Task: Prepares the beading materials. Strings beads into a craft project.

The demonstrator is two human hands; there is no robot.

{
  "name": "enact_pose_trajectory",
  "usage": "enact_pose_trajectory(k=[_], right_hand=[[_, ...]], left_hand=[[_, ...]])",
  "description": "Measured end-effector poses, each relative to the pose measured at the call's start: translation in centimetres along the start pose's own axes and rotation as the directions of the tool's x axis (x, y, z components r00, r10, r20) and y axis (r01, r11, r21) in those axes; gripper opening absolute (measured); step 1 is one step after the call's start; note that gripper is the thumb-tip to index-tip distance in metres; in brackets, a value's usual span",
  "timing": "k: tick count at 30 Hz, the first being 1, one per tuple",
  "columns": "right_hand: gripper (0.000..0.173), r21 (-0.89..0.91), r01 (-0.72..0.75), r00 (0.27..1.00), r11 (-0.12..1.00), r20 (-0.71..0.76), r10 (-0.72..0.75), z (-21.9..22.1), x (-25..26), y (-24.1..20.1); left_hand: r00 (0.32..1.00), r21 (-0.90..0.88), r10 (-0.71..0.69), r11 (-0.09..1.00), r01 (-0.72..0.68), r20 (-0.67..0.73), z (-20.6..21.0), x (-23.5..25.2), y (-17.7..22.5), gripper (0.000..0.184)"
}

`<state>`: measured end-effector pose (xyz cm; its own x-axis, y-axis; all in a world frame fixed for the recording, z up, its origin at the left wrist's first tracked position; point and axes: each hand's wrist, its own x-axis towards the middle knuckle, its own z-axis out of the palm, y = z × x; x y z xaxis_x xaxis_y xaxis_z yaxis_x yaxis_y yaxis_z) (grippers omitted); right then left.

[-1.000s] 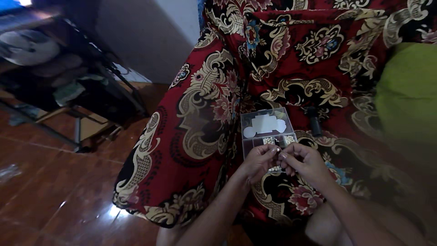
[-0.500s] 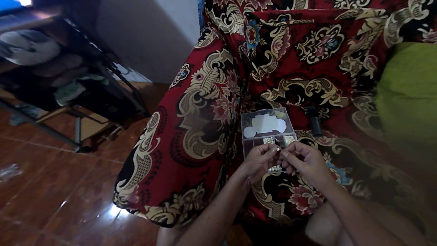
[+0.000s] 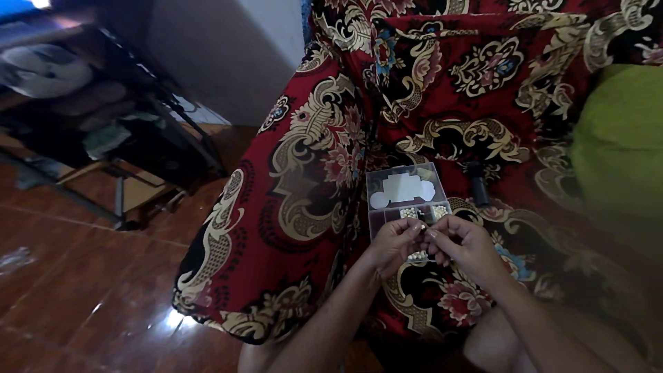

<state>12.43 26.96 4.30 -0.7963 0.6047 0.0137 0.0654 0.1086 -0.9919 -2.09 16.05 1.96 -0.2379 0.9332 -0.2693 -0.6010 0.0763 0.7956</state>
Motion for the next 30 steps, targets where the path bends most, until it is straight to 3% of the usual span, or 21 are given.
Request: enact_pose_trajectory(k=[30], right_hand=[[0.006, -0.076, -0.013, 0.999, 0.997, 0.046, 0.017, -0.18, 0.23, 0.09]], left_hand=[[0.999, 0.059, 0.031, 0.998, -0.029, -0.036, 0.13, -0.05, 0.15, 0.015]])
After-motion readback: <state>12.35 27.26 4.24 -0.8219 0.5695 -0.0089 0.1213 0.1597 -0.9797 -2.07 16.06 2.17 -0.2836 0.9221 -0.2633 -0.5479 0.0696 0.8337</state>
